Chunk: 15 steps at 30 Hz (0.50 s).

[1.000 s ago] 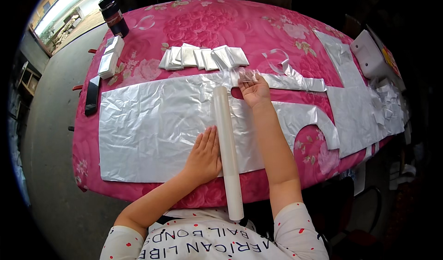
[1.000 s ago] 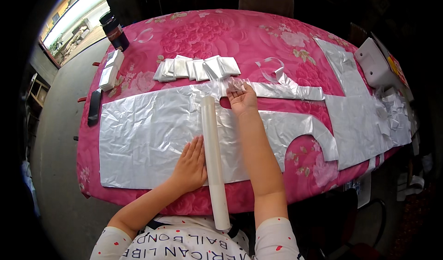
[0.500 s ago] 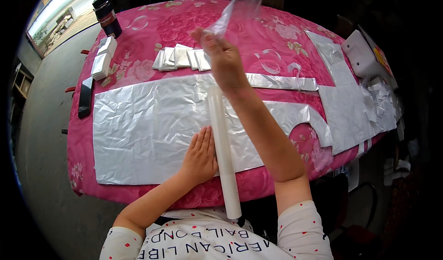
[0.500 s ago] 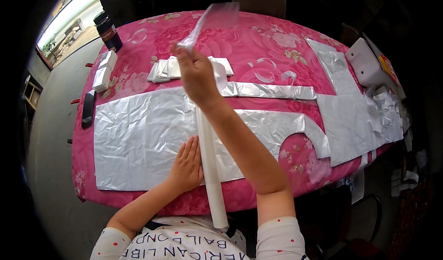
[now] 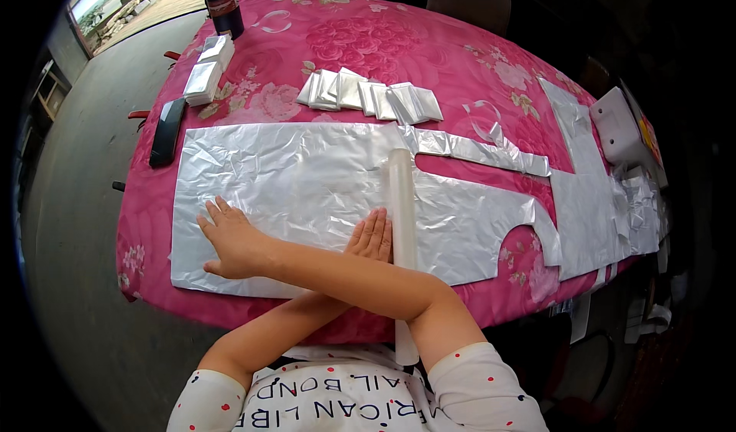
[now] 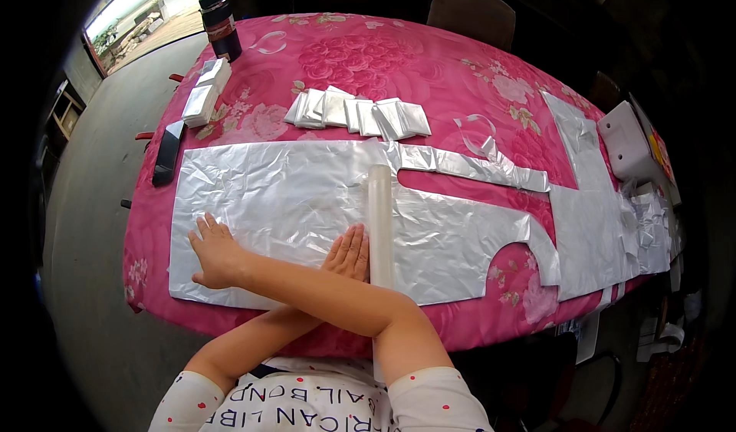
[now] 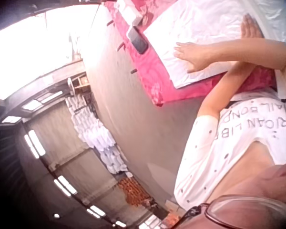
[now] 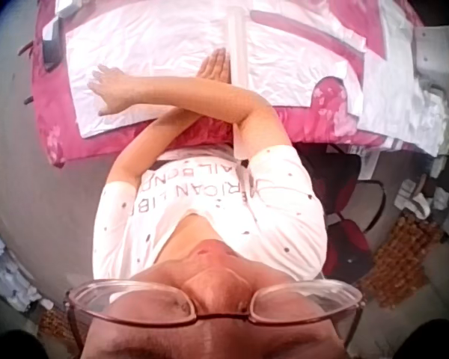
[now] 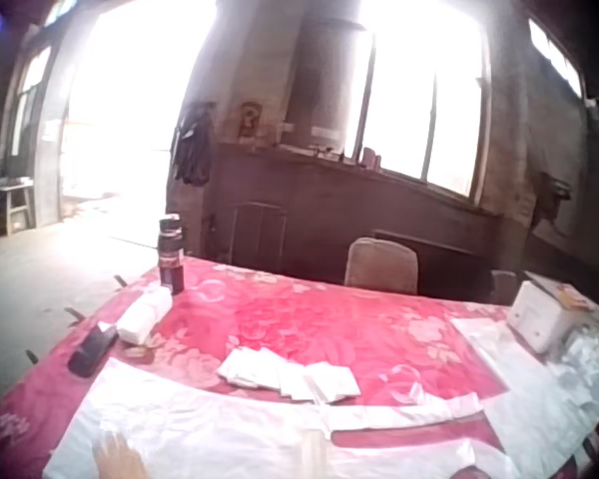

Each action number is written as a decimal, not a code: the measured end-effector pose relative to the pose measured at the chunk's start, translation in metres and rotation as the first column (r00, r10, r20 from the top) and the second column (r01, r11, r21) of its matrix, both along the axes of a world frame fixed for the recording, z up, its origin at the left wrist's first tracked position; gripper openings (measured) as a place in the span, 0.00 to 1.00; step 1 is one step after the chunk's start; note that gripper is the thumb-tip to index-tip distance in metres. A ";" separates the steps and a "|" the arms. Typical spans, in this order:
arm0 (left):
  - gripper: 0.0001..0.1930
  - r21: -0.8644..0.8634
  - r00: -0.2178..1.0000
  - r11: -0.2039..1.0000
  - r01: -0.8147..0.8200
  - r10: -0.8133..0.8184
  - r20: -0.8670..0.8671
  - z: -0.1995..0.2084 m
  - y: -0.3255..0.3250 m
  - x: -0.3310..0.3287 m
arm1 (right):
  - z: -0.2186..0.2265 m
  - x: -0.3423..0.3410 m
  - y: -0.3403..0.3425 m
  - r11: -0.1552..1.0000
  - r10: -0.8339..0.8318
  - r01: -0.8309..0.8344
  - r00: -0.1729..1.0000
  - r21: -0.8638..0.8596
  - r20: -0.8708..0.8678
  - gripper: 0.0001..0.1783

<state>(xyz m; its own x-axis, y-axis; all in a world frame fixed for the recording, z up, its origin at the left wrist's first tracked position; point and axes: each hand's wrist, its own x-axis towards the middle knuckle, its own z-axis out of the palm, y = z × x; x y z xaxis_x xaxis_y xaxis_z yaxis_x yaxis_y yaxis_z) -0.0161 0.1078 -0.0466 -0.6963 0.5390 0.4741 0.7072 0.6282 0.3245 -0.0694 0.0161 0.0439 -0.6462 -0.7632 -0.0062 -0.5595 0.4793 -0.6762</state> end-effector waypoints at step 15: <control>0.29 0.486 0.069 0.248 -0.838 -0.836 0.545 0.057 0.010 -0.139 | -0.010 0.094 0.280 0.891 -0.453 0.440 0.837 -0.112 -0.307 0.25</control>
